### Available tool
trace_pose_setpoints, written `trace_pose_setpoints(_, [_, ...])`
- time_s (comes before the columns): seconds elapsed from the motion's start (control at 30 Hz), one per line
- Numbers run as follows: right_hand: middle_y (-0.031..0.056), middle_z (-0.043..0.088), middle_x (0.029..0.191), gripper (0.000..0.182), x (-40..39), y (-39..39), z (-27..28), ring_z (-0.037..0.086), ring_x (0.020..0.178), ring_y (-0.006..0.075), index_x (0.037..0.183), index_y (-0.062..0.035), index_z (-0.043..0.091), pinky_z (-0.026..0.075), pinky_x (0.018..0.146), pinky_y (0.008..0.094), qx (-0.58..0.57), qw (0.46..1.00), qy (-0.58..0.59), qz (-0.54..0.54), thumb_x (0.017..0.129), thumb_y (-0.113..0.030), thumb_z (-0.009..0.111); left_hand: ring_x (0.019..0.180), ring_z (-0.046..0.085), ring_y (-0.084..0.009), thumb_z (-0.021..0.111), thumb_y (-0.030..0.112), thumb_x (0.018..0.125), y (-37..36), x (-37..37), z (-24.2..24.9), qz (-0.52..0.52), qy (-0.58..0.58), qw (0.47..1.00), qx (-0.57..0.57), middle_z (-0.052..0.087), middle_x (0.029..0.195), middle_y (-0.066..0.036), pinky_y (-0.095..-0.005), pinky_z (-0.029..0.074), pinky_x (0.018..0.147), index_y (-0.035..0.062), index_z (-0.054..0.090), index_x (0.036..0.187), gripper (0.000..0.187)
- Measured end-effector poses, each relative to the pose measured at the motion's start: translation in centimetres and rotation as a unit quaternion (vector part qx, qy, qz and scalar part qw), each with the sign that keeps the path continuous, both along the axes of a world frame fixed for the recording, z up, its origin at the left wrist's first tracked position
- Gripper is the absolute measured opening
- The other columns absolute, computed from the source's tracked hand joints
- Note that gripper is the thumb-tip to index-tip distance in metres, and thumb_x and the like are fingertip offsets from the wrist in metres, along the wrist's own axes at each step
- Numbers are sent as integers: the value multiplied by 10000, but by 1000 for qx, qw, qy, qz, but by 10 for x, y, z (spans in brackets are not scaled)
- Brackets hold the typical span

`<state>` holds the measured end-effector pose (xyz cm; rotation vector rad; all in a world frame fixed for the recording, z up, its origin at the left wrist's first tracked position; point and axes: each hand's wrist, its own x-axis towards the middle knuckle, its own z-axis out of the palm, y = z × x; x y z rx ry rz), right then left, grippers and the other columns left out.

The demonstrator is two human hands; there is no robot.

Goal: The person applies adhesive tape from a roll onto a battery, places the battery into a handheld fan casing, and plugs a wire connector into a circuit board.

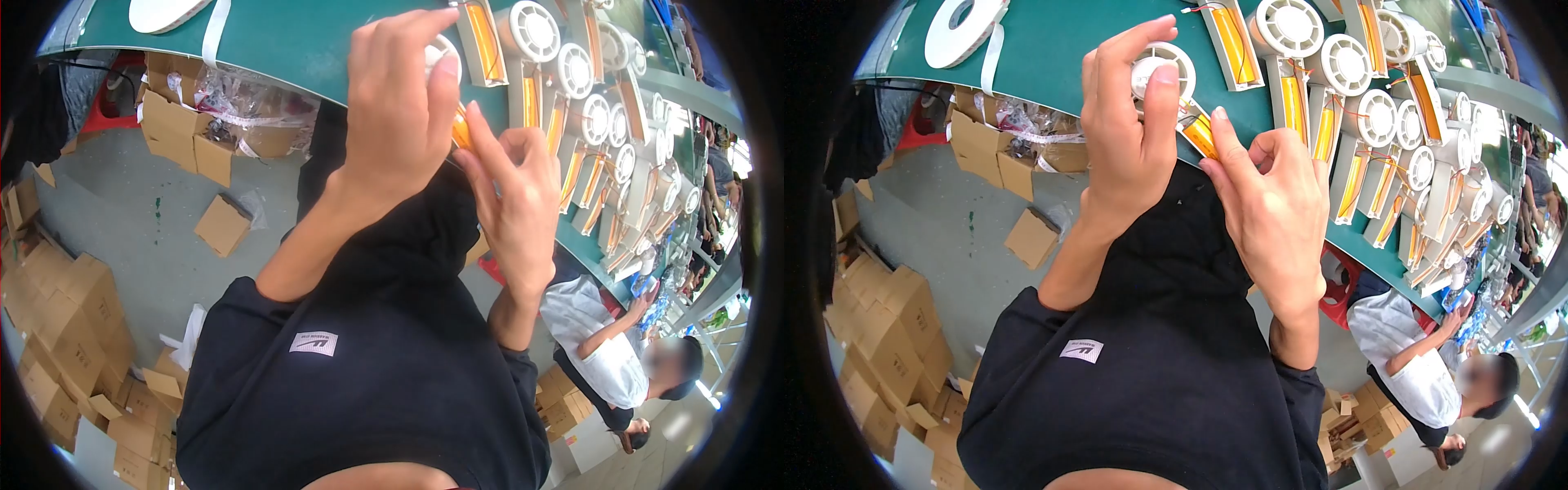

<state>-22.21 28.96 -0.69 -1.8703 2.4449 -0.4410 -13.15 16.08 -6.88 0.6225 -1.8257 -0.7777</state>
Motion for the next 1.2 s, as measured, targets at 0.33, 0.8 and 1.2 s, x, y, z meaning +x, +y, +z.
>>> trace_pose_setpoints(0.33, [129, 540, 1041, 615, -14, 42, -6, 578, 940, 286, 1252, -71, 606, 495, 799, 383, -72, 982, -174, -24, 692, -130, 853, 1139, 511, -286, 862, 160, 692, 2, 16, 32, -62, -177, 982, -22, 508, 1290, -125, -376, 447, 925, 100, 634, 1190, 551])
trace_pose_setpoints(0.8, [93, 639, 1064, 359, -26, 45, -32, 627, 708, 175, 1048, -62, 683, 514, 630, 318, -151, 975, -150, 64, 712, -65, 808, 1195, 488, -286, 899, 175, 638, 7, 12, 48, -71, -256, 964, 1, 456, 1312, -121, -382, 456, 935, 149, 643, 1200, 618])
trace_pose_setpoints(1.2, [66, 645, 1015, 142, -27, 36, -18, 620, 674, 139, 888, -52, 629, 511, 531, 275, -80, 991, -46, 97, 772, -39, 709, 1139, 488, -331, 923, 208, 571, 13, -4, 76, -41, -434, 900, 12, 449, 1300, -123, -419, 465, 907, 156, 631, 1138, 640])
